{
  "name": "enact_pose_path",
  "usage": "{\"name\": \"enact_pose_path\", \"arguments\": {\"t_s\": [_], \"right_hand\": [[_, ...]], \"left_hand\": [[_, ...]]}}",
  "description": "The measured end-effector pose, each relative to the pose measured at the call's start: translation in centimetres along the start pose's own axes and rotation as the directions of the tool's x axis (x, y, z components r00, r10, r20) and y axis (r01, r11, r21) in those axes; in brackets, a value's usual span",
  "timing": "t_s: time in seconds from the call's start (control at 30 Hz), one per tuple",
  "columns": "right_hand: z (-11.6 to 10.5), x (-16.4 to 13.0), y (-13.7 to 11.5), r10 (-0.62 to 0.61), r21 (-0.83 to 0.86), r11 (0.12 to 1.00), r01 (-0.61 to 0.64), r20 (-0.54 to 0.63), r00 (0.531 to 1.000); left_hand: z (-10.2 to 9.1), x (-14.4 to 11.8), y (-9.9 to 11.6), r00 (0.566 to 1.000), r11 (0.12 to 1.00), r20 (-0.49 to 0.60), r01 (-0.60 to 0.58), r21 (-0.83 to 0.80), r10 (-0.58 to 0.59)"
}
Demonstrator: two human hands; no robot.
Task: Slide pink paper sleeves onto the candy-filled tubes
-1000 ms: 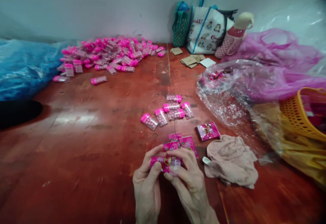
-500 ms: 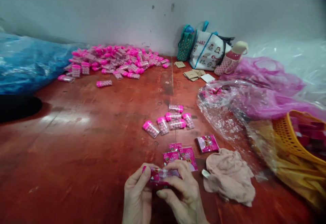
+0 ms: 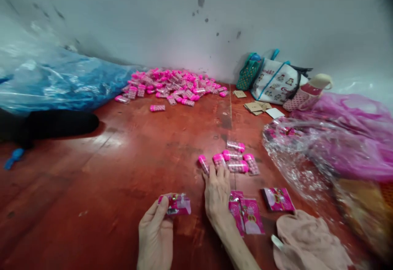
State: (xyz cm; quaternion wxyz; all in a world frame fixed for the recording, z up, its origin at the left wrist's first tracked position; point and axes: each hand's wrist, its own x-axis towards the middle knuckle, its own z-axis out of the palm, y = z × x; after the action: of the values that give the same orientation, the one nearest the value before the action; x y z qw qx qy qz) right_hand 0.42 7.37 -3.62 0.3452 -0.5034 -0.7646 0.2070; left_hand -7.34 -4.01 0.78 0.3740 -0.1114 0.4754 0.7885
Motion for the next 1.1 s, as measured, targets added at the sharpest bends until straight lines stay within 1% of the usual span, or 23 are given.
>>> {"name": "enact_pose_path", "arguments": {"t_s": [0.07,0.17,0.2,0.23,0.27,0.33,0.37,0.4,0.43,0.47,0.5,0.53,0.57,0.6,0.63,0.7,0.77,0.87,1.0,1.1], "right_hand": [[-0.5,-0.5,0.3,-0.025,0.029,0.999,0.024,0.010,1.000],[-2.2,-1.4,0.4,-0.033,0.101,0.995,0.027,0.059,0.998],[-3.0,-1.8,0.3,-0.011,0.155,0.988,-0.003,0.092,0.996],[-3.7,-2.3,0.2,0.034,0.242,0.968,-0.069,0.143,0.989],[-4.5,-2.7,0.1,0.087,0.324,0.935,-0.147,0.192,0.977],[-6.0,-3.6,-0.2,0.172,0.423,0.861,-0.284,0.283,0.944],[-6.7,-4.0,-0.3,0.176,0.444,0.846,-0.296,0.292,0.940],[-7.2,-4.4,-0.4,0.142,0.452,0.853,-0.259,0.277,0.950],[-7.6,-4.7,-0.5,0.075,0.454,0.874,-0.174,0.228,0.971],[-7.9,-5.0,-0.5,-0.016,0.439,0.896,-0.060,0.167,0.986],[-8.2,-5.3,-0.5,-0.120,0.408,0.910,0.069,0.099,0.988],[-8.3,-5.5,-0.4,-0.221,0.360,0.913,0.191,0.043,0.974],[-8.4,-5.7,-0.4,-0.303,0.300,0.910,0.287,0.006,0.953],[-8.5,-5.8,-0.4,-0.359,0.240,0.905,0.351,-0.011,0.933],[-8.5,-6.0,-0.4,-0.395,0.186,0.902,0.390,-0.014,0.919],[-8.4,-6.4,-0.4,-0.411,0.111,0.905,0.410,-0.013,0.912],[-8.3,-6.8,-0.6,-0.392,0.096,0.914,0.393,-0.033,0.919],[-8.3,-7.1,-0.6,-0.393,0.133,0.908,0.396,-0.048,0.918],[-8.8,-6.8,-0.1,-0.463,0.213,0.870,0.445,0.038,0.886],[-9.0,-6.5,0.3,-0.455,0.239,0.868,0.435,0.036,0.890]], "left_hand": [[-0.1,0.3,0.2,1.000,1.000,-0.005,0.008,-0.022,-0.008],[0.1,0.8,0.6,1.000,0.997,0.014,0.018,-0.073,-0.017],[0.2,0.9,0.7,1.000,0.996,0.018,0.011,-0.091,-0.009],[0.3,1.0,0.8,1.000,0.994,0.022,-0.002,-0.106,0.004],[0.5,1.0,0.9,1.000,0.993,0.021,-0.020,-0.120,0.023],[0.8,1.0,1.0,0.998,0.989,0.023,-0.054,-0.134,0.058],[1.0,0.9,1.0,0.997,0.989,0.024,-0.064,-0.135,0.068],[1.1,0.8,0.9,0.997,0.989,0.028,-0.068,-0.131,0.073],[1.3,0.7,0.8,0.997,0.990,0.030,-0.070,-0.125,0.074],[1.5,0.5,0.7,0.997,0.991,0.031,-0.072,-0.117,0.076],[1.7,0.3,0.6,0.996,0.991,0.034,-0.076,-0.108,0.080],[1.9,0.1,0.4,0.996,0.992,0.038,-0.082,-0.098,0.086],[2.1,-0.1,0.3,0.995,0.992,0.044,-0.087,-0.087,0.091],[2.2,-0.3,0.1,0.994,0.993,0.053,-0.092,-0.076,0.096],[2.3,-0.4,0.0,0.993,0.993,0.061,-0.097,-0.064,0.101],[2.4,-0.7,-0.3,0.991,0.994,0.075,-0.105,-0.042,0.108],[2.4,-0.8,-0.5,0.989,0.992,0.078,-0.121,-0.026,0.122],[2.1,-0.9,-0.8,0.986,0.989,0.079,-0.147,-0.002,0.147],[1.8,-0.9,-0.9,0.986,0.989,0.105,-0.137,0.054,0.131],[1.8,-0.9,-0.9,0.983,0.985,0.127,-0.146,0.090,0.134]]}}
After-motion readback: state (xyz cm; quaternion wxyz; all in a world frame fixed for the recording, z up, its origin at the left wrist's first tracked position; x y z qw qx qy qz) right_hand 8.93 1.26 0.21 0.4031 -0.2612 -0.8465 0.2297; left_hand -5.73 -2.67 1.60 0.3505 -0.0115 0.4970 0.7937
